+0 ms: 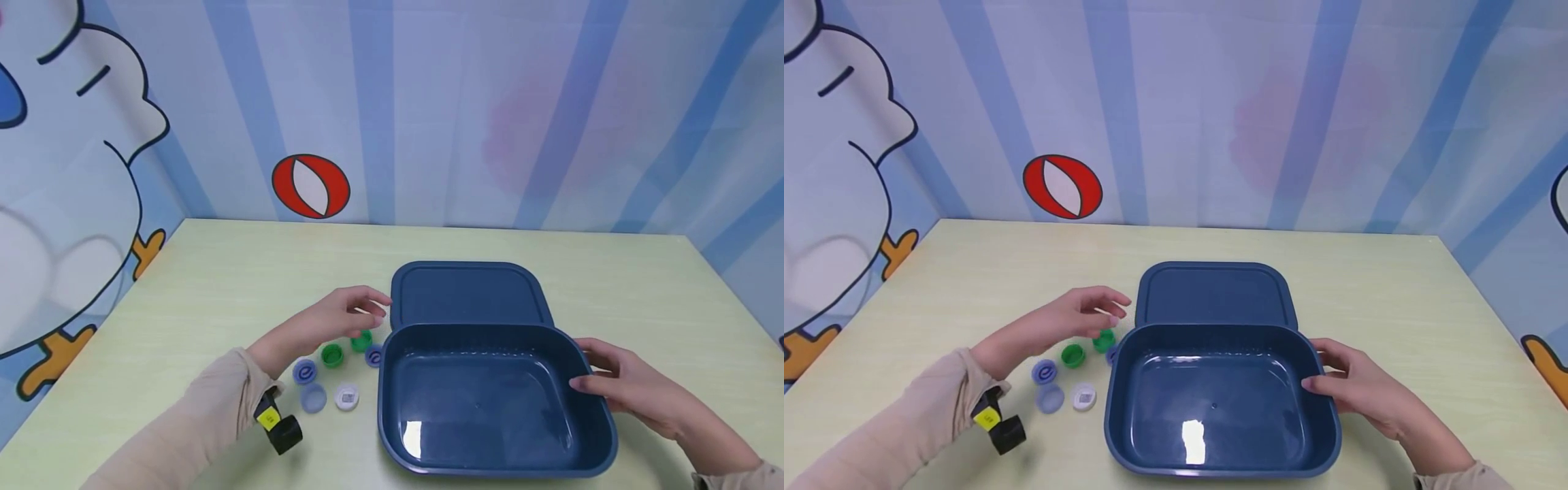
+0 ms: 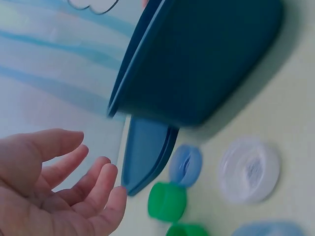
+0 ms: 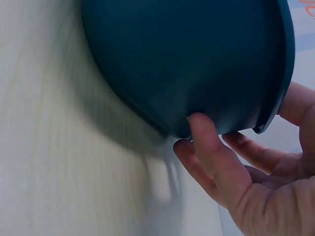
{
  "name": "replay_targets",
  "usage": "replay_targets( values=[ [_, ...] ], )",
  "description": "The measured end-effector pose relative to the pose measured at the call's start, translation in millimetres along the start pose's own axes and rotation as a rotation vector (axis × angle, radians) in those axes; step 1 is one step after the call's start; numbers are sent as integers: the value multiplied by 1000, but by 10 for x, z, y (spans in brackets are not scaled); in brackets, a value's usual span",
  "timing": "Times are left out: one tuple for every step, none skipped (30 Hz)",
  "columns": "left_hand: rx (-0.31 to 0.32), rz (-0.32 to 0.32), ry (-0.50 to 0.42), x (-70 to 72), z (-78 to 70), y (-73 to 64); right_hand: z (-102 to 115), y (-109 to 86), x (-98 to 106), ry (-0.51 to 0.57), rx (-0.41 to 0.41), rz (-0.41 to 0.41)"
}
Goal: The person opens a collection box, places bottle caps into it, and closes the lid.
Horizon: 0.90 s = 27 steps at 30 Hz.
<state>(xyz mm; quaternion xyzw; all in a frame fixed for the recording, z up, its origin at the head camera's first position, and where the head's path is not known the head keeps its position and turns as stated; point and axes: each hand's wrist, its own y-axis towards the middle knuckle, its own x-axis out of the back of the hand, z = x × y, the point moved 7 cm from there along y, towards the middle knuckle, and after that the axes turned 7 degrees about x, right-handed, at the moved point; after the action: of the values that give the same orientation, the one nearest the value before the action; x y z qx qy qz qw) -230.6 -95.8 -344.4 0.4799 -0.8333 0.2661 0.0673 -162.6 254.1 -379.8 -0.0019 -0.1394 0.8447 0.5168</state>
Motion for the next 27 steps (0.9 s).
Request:
replay_targets(
  values=[
    [2, -9, -1, 46, 6, 3, -4, -1, 2, 0, -1, -2],
    [6, -17, -5, 90, 17, 7, -9, -2, 3, 0, -4, -5],
    [10, -26, -12, 137, 28, 12, -15, -2, 4, 1, -7, -7],
    [24, -41, -20, 184, 46, 17, -21, -3, 5, 1, -10, -10],
    [34, -51, -28, 230, 66, 20, -26, -4, 7, 1, -12, -12],
    [45, -63, -38, 275, 89, 27, -30, -6, 7, 1, -13, -13],
    [54, -73, -43, 319, 113, 30, -34, -6, 8, 1, -14, -13],
    [63, -85, -54, 361, 139, 33, -37, -6, 8, 0, -15, -13],
    [69, -95, -63, 399, 164, 36, -39, -6, 7, 0, -15, -13],
    [77, -106, -72, 434, 191, 39, -40, -6, 8, 0, -14, -12],
    [79, -112, -82, 465, 213, 39, -41, -5, 7, -1, -14, -12],
    [82, -117, -94, 491, 236, 39, -42, -4, 6, -1, -15, -13],
    [83, -122, -100, 515, 257, 37, -43, -3, 6, -1, -15, -13],
    [87, -128, -109, 537, 279, 35, -43, -2, 5, -2, -14, -14],
    [89, -133, -115, 558, 301, 32, -42, -2, 5, -2, -14, -15],
    [91, -138, -120, 578, 322, 26, -41, -1, 5, -1, -13, -15],
    [94, -144, -123, 597, 345, 17, -40, -1, 5, 1, -11, -14],
    [98, -148, -128, 616, 371, 13, -39, -1, 4, 4, -9, -13],
    [98, -151, -126, 630, 393, 5, -36, -1, 5, 7, -5, -11],
    [100, -154, -129, 645, 417, -4, -35, -1, 6, 10, -3, -10],
    [102, -158, -130, 661, 445, -10, -34, -1, 7, 12, -2, -9],
    [106, -162, -132, 675, 472, -17, -33, -1, 8, 14, 0, -8],
    [110, -167, -135, 690, 502, -22, -32, -1, 10, 16, 2, -8],
    [117, -172, -137, 705, 535, -24, -32, -1, 11, 16, 2, -9],
    [120, -174, -135, 716, 561, -30, -33, 0, 13, 15, 1, -11],
    [130, -181, -143, 733, 597, -32, -34, 1, 13, 13, 0, -12],
    [140, -188, -147, 748, 633, -33, -36, 2, 14, 13, -4, -14]
  ],
)
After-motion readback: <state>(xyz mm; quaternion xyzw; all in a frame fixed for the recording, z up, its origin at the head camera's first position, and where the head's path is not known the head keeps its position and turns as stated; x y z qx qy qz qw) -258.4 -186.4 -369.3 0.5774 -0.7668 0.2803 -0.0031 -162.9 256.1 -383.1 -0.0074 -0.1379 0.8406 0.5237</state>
